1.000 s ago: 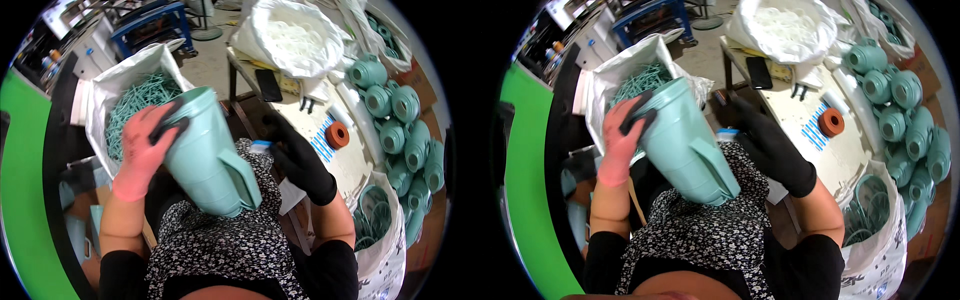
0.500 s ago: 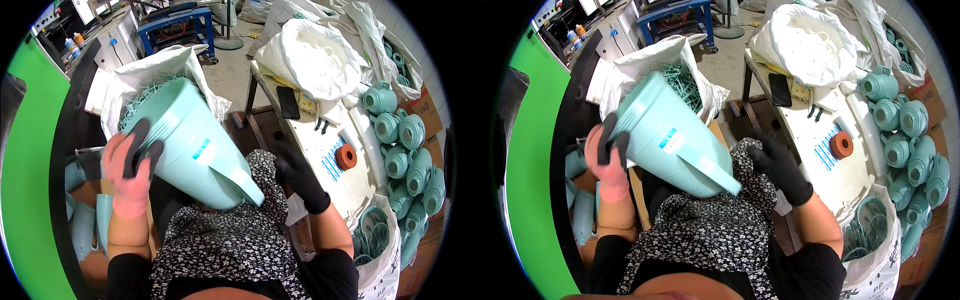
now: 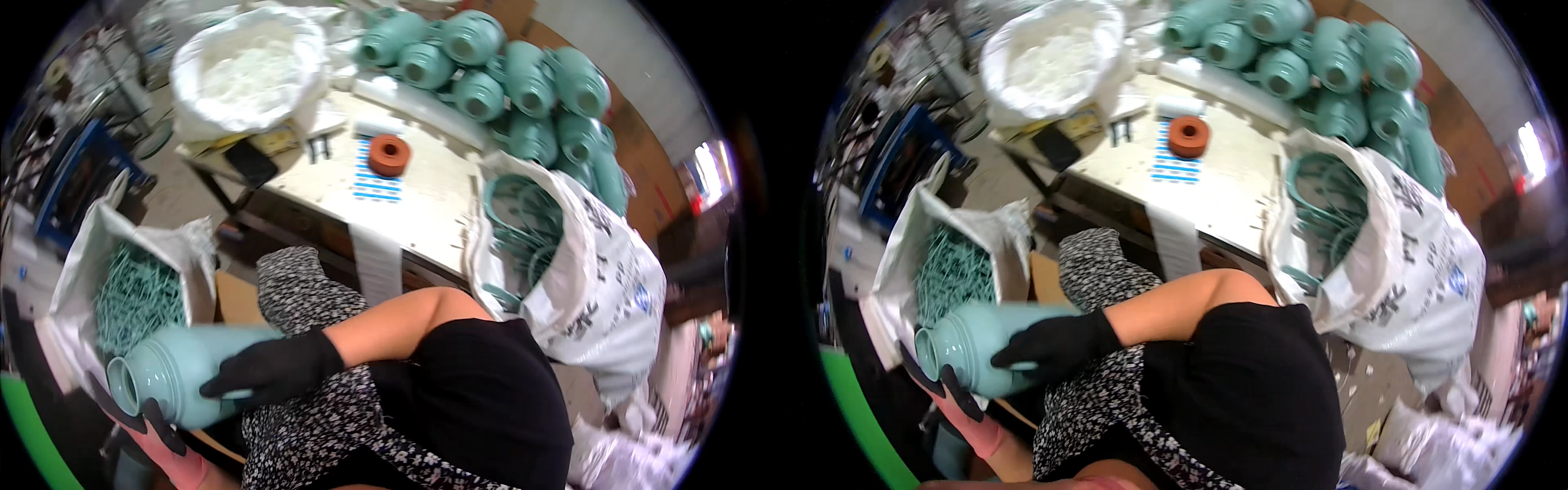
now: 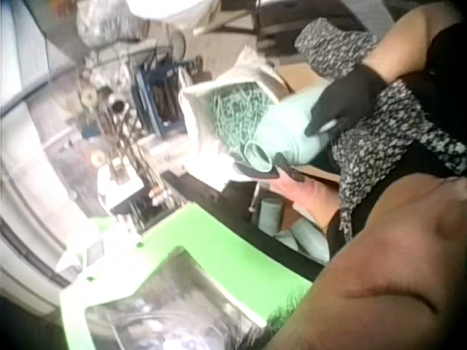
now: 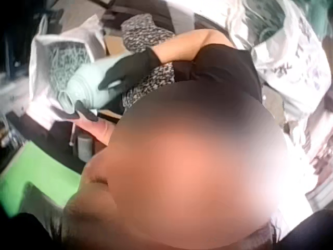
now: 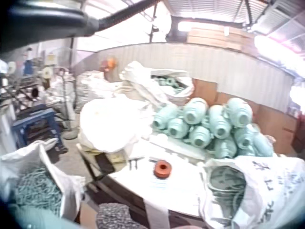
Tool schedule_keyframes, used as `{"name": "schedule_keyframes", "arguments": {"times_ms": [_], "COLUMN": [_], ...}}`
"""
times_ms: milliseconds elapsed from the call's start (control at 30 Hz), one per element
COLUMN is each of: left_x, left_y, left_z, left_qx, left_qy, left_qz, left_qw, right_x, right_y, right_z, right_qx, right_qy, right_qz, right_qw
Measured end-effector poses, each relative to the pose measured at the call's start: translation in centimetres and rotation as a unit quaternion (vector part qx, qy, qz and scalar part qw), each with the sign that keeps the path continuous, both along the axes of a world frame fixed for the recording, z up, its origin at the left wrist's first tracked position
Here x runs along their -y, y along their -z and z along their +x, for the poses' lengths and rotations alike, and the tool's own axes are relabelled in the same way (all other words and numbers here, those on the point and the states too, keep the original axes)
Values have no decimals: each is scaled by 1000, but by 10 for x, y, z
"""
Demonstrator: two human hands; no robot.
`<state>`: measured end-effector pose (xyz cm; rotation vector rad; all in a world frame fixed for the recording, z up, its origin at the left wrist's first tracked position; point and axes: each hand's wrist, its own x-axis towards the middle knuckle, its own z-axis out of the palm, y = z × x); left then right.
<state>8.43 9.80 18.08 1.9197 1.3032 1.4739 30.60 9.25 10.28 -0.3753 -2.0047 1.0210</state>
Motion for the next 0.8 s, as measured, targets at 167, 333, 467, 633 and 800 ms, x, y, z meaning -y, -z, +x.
{"name": "schedule_keyframes", "arguments": {"times_ms": [167,333,467,633,800], "left_x": [-7,4,-1,5,2], "left_y": [14,13,26,22,42], "left_z": [10,14,15,13,-16], "left_qx": [95,102,137,127,49], "left_qy": [20,-43,-2,76,196], "left_qz": [-98,-132,-134,-114,4], "left_qw": [990,985,981,982,979], "right_x": [-13,13,119,46,-31], "right_y": [24,43,82,23,-62], "right_z": [78,340,414,349,181], "right_qx": [109,642,718,651,135], "right_qy": [110,607,593,635,543], "right_qz": [-87,-56,-246,-43,-34], "right_qw": [984,465,269,413,828]}}
